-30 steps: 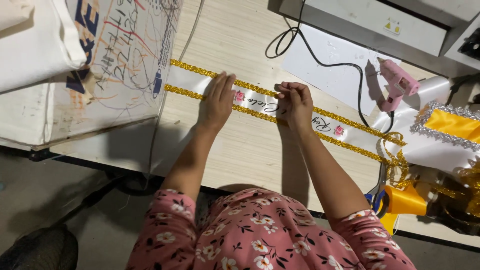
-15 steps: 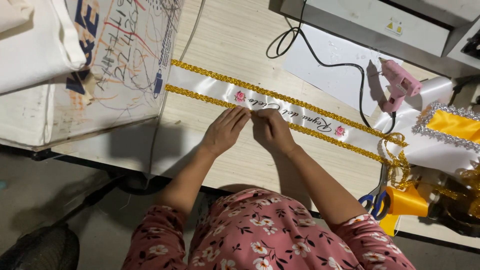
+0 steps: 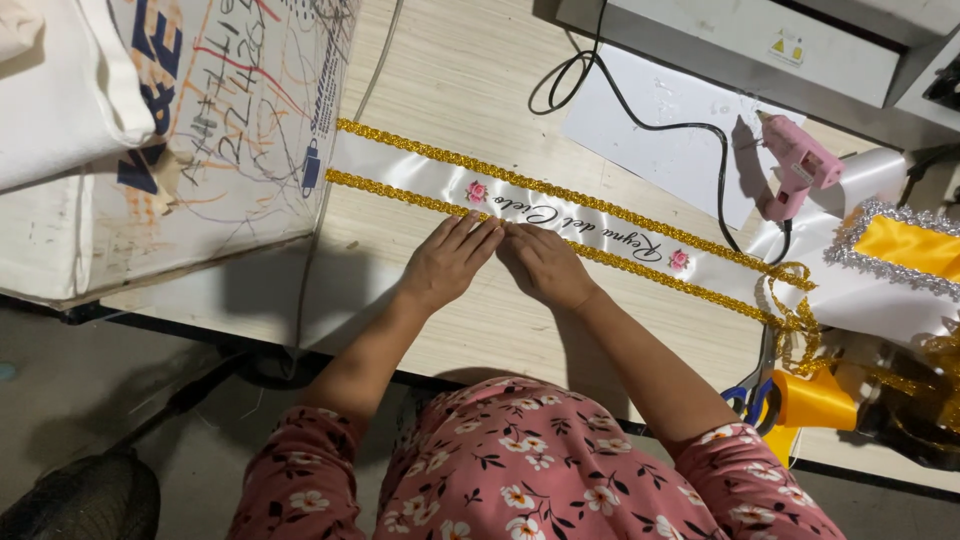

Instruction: The person decorates a white sash with gold glitter trim. They use a hot glue gun to apply adhesive along the edges of the sash, then press the trim into place. They trim the excess trim with scissors and continue gluing and pressing the trim along the length of the sash.

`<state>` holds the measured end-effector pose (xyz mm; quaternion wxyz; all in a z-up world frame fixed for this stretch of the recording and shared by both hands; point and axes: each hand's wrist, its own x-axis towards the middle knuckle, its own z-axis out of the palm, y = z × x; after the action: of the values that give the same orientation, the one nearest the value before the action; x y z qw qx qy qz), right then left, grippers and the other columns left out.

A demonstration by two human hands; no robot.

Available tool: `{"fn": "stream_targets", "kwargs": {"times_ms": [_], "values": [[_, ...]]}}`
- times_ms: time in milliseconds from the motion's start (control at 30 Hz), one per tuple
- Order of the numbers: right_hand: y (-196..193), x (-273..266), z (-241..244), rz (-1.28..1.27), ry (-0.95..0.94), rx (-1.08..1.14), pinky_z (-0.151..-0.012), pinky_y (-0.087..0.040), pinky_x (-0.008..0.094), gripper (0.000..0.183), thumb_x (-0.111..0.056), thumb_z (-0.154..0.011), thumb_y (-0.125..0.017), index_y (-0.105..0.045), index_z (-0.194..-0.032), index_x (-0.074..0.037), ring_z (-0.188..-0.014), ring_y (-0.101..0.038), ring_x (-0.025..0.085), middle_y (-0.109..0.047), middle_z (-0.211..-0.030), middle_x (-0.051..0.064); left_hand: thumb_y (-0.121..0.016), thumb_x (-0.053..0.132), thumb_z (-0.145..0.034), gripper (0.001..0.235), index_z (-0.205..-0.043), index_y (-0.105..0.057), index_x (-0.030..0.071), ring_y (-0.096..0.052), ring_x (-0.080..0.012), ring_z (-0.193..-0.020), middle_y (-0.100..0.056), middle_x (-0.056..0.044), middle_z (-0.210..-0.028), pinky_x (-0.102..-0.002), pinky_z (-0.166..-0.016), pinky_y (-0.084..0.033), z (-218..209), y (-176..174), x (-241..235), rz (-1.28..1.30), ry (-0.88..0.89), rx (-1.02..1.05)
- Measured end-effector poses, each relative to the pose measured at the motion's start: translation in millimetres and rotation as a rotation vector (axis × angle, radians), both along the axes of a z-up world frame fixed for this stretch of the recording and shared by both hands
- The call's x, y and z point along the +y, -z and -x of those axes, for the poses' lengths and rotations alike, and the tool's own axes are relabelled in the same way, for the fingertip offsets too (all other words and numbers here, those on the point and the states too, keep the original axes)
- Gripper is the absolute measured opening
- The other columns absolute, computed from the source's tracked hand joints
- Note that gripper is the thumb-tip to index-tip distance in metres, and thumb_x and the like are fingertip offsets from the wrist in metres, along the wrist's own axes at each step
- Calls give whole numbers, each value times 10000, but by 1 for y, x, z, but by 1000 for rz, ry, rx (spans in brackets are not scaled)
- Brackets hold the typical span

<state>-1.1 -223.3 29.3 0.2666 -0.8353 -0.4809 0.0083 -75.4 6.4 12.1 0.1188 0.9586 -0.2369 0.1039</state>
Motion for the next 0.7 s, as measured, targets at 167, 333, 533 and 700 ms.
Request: {"fn": "stream_targets", "kwargs": {"times_ms": [167, 333, 533, 700], "values": [[-2, 2, 1, 139, -96, -152, -1005, -479, 452, 520, -119, -785, -715, -581, -1249, 73, -1244, -604, 366, -630, -1360, 230, -520, 163, -976, 545, -1513, -490, 83, -509, -324, -1385, -540, -118, -1523, -463, -1179, -368, -1, -13, -2, -61, -7, -16], [-3, 6, 9, 120, -27, -221, -1048, -468, 443, 454, -116, -847, -708, -587, -1244, 68, -1246, -610, 332, -631, -1361, 208, -546, 117, -984, 527, -1504, -489, 53, -586, -270, -1346, -628, -106, -1425, -446, -1155, -417, 1, -7, -6, 65, -86, -8], [-27, 19, 15, -141, 394, 634, -955, -597, 335, 240, -6, -989, -501, -641, -1183, -31, -1108, -705, 253, -720, -1237, 150, -569, 45, -957, 446, -1390, -573, 150, -691, -191, -1130, -739, -4, -1256, -341, -943, -554, -17, -3, -15, 719, -443, 354], [13, -13, -12, -418, 496, 906, -1011, -579, 343, 223, -46, -1027, -474, -627, -1185, -15, -1135, -686, 265, -713, -1219, 148, -576, 84, -985, 395, -1374, -575, 154, -704, -183, -1007, -743, 17, -1202, -333, -887, -562, -25, -22, -11, 826, -606, 382]]}}
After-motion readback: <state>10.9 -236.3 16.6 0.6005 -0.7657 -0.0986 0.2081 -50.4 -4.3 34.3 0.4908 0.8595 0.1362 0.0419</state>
